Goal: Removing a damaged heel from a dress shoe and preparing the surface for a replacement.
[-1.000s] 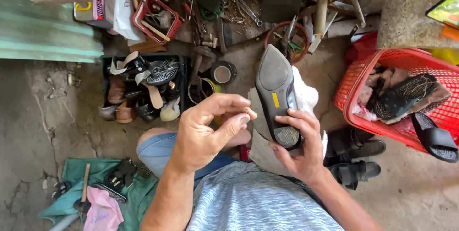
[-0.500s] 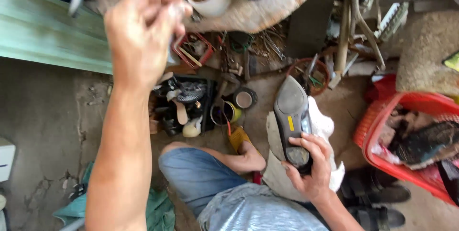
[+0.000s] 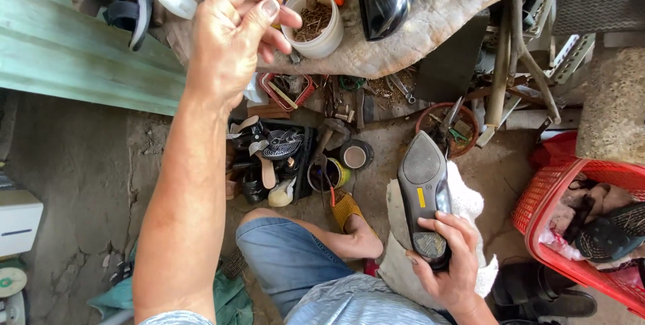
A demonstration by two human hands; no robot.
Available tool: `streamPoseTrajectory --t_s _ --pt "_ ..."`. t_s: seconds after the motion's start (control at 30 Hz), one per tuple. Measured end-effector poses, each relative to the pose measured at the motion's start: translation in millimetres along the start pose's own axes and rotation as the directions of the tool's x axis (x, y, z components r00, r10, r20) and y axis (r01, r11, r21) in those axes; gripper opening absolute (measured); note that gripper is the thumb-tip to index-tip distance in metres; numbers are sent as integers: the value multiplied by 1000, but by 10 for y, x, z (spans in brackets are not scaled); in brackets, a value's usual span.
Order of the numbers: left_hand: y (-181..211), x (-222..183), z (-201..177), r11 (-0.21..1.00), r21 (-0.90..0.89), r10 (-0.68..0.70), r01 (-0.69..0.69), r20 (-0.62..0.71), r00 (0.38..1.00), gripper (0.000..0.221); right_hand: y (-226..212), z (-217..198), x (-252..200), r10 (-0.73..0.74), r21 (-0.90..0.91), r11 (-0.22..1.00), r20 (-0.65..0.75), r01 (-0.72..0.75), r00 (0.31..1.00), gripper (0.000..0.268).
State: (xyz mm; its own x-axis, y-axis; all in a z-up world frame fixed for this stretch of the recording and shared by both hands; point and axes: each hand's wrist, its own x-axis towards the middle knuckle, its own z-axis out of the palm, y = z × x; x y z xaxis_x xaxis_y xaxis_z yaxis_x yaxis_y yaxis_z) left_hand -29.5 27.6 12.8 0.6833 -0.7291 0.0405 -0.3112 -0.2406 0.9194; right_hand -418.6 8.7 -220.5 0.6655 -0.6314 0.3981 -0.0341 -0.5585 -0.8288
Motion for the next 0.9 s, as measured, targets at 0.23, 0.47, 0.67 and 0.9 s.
streamPoseTrajectory --t_s 0.23,0.47,0.67,0.9 --pt "138 -549 262 996 -87 -13 21 89 996 14 0 -3 -5 19 -12 1000 12 -19 1000 58" --pt "123 -1014 421 990 37 138 -139 46 989 55 -30 -11 13 11 -6 1000 4 -11 1000 58" --pt "171 -1141 468 965 159 208 -208 13 978 49 -51 -17 36 0 10 1000 8 0 1000 57" --pt "185 -1203 503 932 243 270 -269 29 962 20 -54 -13 45 21 17 1000 5 -22 1000 58"
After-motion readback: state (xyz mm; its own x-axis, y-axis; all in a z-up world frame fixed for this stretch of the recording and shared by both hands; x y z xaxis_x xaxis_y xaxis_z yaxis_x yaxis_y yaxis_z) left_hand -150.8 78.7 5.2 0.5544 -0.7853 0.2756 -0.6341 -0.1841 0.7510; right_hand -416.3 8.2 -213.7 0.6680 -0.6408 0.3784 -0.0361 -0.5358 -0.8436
